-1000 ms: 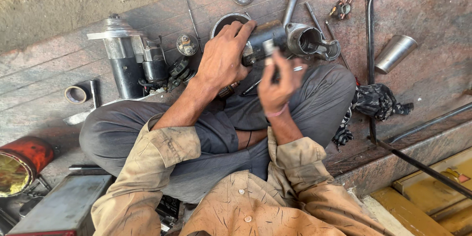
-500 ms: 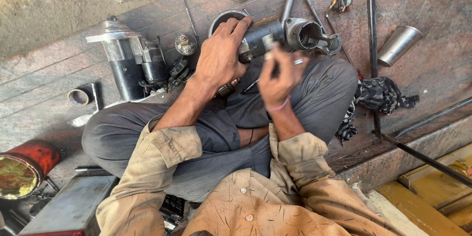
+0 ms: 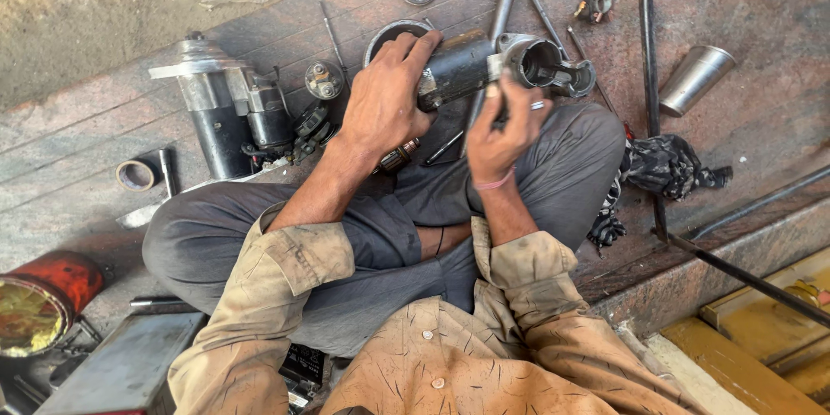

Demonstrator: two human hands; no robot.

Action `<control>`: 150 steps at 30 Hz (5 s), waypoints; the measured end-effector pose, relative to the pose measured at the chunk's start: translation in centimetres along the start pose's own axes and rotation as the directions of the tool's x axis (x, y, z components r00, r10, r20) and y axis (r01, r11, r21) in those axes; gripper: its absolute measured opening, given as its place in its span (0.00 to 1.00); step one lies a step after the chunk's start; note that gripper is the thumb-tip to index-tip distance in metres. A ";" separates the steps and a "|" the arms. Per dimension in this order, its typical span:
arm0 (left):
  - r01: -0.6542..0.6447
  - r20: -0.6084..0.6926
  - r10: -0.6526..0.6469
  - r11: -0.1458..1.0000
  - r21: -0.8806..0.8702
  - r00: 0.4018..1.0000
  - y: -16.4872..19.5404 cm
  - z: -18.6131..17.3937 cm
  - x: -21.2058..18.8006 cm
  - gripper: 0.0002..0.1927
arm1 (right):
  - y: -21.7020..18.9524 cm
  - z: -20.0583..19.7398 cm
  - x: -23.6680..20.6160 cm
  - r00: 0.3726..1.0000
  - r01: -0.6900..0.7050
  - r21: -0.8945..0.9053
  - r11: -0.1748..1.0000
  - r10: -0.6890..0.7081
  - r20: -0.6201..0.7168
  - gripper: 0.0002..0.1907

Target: The person sits on the ground holding a cylindrical starter motor component and repeatedly scrapes and brushes its surface with a small hand tool, rotating the part to work different areas. Various starter motor parts, wrenches and sockets lie scattered on the ground around them.

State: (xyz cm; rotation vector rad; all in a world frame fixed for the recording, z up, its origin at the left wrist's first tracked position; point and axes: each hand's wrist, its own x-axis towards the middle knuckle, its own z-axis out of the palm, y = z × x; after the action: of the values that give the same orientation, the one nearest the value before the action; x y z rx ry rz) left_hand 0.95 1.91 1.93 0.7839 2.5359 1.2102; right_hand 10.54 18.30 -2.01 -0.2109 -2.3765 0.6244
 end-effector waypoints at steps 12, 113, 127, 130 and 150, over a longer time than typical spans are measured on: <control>0.009 0.012 -0.009 1.000 -0.015 1.000 0.1 -0.3 0.1 0.47 | 1.8 0.3 0.0 0.991 -0.131 0.042 0.991 0.131 -0.010 0.09; -0.034 -0.053 0.030 0.997 -0.074 0.998 -0.2 -0.2 0.3 0.43 | 1.1 1.0 -0.5 1.000 0.022 -0.018 1.000 -0.022 0.003 0.08; -0.052 -0.047 0.051 0.998 -0.025 0.998 0.0 -0.3 0.2 0.44 | -0.1 0.2 0.3 0.999 0.038 -0.009 0.999 -0.039 -0.023 0.10; -0.047 -0.038 0.046 0.999 -0.016 0.998 0.0 -0.5 0.2 0.44 | -0.6 0.2 0.2 0.999 0.045 0.017 0.999 -0.045 0.012 0.10; -0.094 -0.055 0.095 0.995 0.024 0.994 0.3 -0.5 0.3 0.43 | 0.3 -0.2 0.9 1.000 0.009 -0.058 0.998 -0.011 -0.024 0.09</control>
State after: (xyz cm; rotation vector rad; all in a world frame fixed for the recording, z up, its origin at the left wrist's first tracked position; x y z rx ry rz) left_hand 0.58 1.84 2.49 0.8972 2.5874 1.2525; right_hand 9.97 18.90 -1.57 -0.2306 -2.3727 0.5453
